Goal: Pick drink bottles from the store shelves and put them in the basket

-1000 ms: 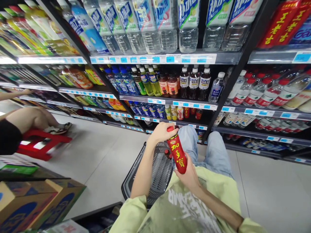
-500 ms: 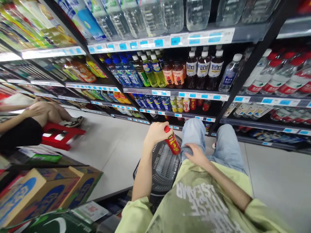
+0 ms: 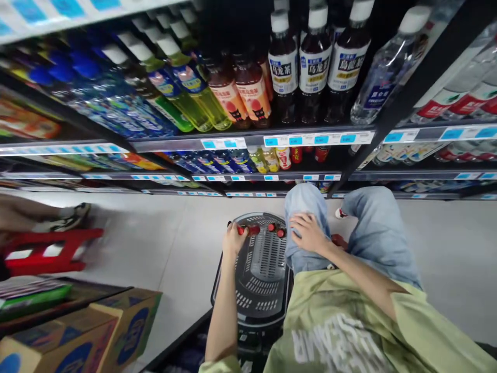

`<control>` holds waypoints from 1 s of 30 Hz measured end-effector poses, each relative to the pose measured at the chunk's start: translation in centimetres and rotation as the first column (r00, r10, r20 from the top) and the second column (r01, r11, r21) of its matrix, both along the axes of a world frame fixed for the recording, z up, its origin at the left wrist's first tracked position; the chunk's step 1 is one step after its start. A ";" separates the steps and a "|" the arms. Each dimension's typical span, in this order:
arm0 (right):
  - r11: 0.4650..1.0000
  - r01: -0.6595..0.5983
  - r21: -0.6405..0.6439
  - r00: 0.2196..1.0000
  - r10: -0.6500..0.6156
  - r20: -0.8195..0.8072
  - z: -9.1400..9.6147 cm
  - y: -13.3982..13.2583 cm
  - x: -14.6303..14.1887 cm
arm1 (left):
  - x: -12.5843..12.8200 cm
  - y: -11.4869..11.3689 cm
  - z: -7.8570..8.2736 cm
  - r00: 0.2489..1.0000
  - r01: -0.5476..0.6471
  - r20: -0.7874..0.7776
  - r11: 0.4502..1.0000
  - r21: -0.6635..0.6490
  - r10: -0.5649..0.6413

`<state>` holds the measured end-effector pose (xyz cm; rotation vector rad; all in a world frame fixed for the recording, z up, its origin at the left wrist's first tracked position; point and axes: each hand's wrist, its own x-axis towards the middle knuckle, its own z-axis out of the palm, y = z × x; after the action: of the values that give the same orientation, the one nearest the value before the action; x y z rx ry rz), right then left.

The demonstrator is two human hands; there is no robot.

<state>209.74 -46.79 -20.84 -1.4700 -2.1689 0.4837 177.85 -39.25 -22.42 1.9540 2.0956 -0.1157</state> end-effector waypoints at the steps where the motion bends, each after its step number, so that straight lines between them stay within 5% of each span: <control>1: 1.000 -0.004 -0.001 1.000 0.004 -0.013 -0.2 0.5 -0.1 | -0.4 0.4 -1.6 1.000 -0.011 0.014 1.000 -0.018 0.011; 6: 0.999 -0.035 -0.036 0.992 0.031 -0.119 -0.8 2.6 -0.3 | -1.7 1.3 -7.7 0.996 -0.073 0.044 0.992 -0.099 0.077; 13: 0.993 -0.100 -0.065 0.976 0.085 -0.200 -1.7 2.8 -0.5 | -1.1 2.4 -13.1 0.983 -0.152 0.066 0.956 -0.251 0.174; 20: 0.992 -0.119 -0.029 0.974 0.111 -0.200 -2.0 3.1 -0.3 | 1.1 4.2 -17.3 0.971 -0.206 0.050 0.927 -0.314 0.233; 30: 0.991 -0.122 -0.054 0.973 0.108 -0.205 -2.6 3.3 -0.1 | 3.8 6.3 -21.4 0.946 -0.272 0.075 0.898 -0.347 0.315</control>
<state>209.66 -43.50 -23.44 -1.2727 -2.1015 0.7192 181.69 -32.98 -43.83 1.3978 2.0976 -0.2558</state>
